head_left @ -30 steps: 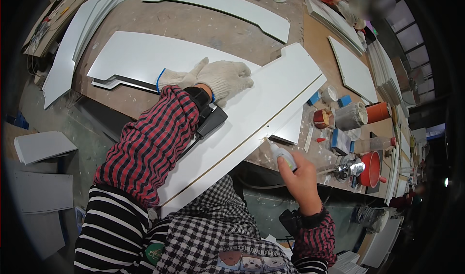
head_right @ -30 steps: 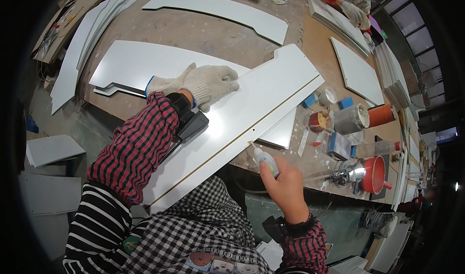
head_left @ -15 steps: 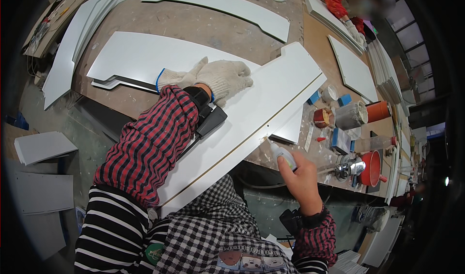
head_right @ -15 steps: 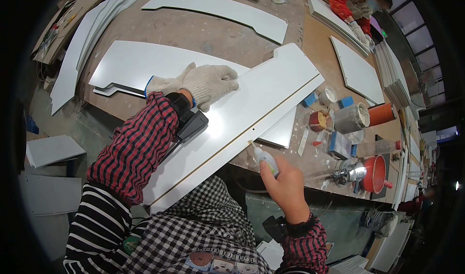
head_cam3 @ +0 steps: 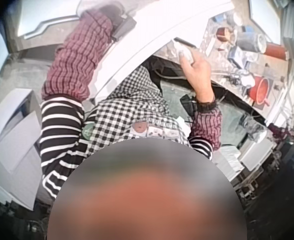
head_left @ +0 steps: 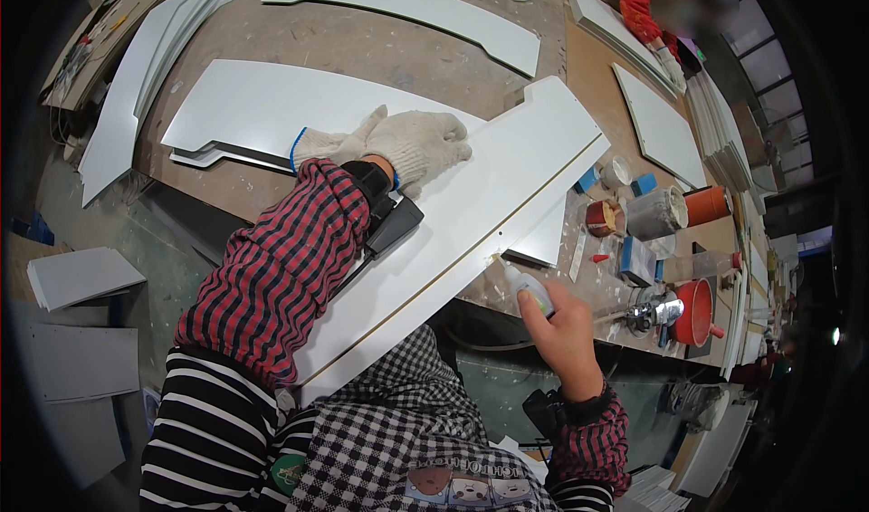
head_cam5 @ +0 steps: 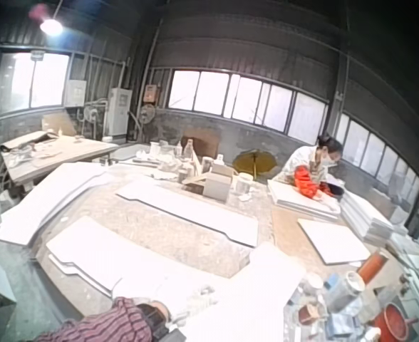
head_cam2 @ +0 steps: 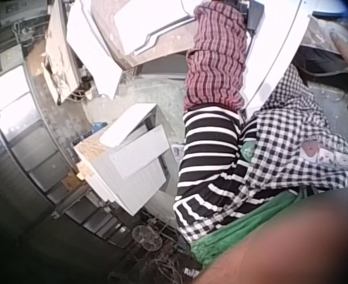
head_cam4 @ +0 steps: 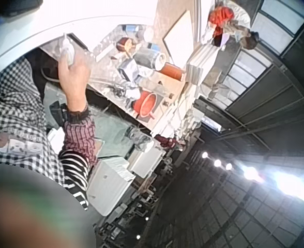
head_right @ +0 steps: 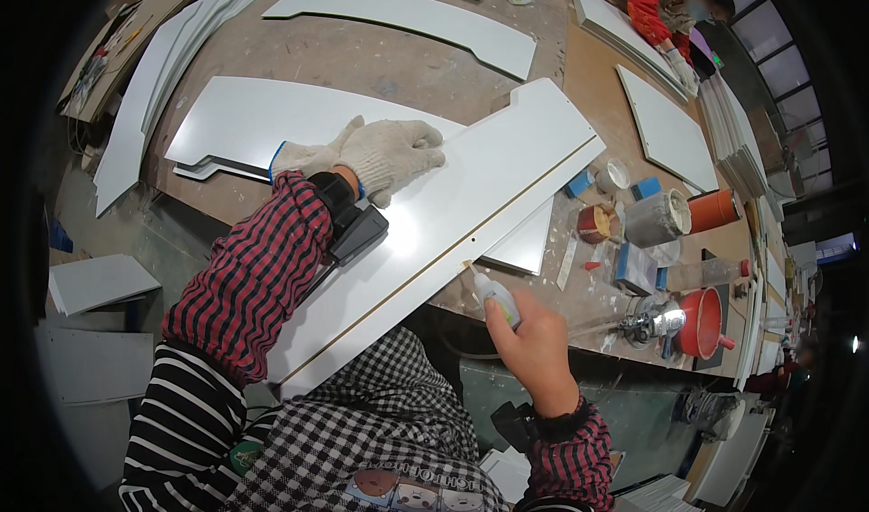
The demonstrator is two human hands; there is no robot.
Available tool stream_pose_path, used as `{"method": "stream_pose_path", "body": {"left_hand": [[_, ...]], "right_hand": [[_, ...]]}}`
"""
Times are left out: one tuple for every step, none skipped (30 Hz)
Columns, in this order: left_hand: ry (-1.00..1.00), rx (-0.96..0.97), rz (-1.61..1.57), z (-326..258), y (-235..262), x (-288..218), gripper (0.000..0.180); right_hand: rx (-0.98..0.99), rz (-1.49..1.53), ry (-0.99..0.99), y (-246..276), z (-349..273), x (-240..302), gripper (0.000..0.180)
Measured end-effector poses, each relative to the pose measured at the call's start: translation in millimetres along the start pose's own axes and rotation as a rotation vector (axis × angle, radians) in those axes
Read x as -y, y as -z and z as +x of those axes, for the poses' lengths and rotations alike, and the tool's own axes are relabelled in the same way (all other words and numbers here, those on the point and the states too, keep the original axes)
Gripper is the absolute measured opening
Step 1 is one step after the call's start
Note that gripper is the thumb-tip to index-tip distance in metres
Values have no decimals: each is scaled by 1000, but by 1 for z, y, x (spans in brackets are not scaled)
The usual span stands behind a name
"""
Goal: The recorder applies glue from a bottle to the edges of white panels and joins them together on a workbench.
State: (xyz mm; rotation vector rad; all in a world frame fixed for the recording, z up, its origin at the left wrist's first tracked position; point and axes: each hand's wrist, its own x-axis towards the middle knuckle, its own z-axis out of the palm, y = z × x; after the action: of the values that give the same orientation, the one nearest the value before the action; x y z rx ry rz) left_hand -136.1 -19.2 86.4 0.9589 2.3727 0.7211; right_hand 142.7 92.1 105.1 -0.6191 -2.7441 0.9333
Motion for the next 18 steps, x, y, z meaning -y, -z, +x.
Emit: {"method": "stream_pose_path", "body": {"left_hand": [[5,-1,-2,0,0,0,50],[10,-2,-4,0,0,-1,50],[9,-1,-3,0,-1,0,50],[-1,-7,6,1,-1,1,50],[-11,-13,15,1,-1,2,50],[-11,-13,15,1,-1,2,50],[-15,-14,26,1,-1,2,50],[-19,-16,36,1,-1,2,51],[-20,-15,36,1,-1,2,51],[-21,-16,34,0,-1,1,50],[-21,-17,31,0,-1,1,50],[-22,-17,31,0,-1,1,50],[-22,-19,33,0,-1,1,50],[-21,-20,35,-1,-1,1,50],[-21,-18,36,0,-1,1,50],[-23,-16,37,2,-1,1,50],[-26,-13,37,3,-2,1,50],[-27,-14,36,3,-2,2,50]], "right_hand": [[0,0,-1,0,0,0,24],[1,-1,-5,0,0,0,24],[2,-3,-8,0,0,0,24],[2,-2,-8,0,0,0,24],[1,-3,-9,0,-1,0,24],[0,-3,-10,0,-1,-1,24],[0,-3,-10,-1,0,0,24],[-5,8,-3,-1,0,0,24],[-11,18,2,-1,-1,0,24],[-12,17,1,-1,-1,-1,24],[-13,11,10,-2,-2,-2,25],[-13,5,21,-2,-2,-2,25],[-14,4,22,-2,-3,-2,25],[-3,1,8,-2,-3,-1,25],[9,1,-8,-2,-3,-1,25],[9,3,-9,-2,-3,-2,25],[8,8,-12,-1,-3,-2,25],[6,10,-12,-2,-3,-1,25]]}}
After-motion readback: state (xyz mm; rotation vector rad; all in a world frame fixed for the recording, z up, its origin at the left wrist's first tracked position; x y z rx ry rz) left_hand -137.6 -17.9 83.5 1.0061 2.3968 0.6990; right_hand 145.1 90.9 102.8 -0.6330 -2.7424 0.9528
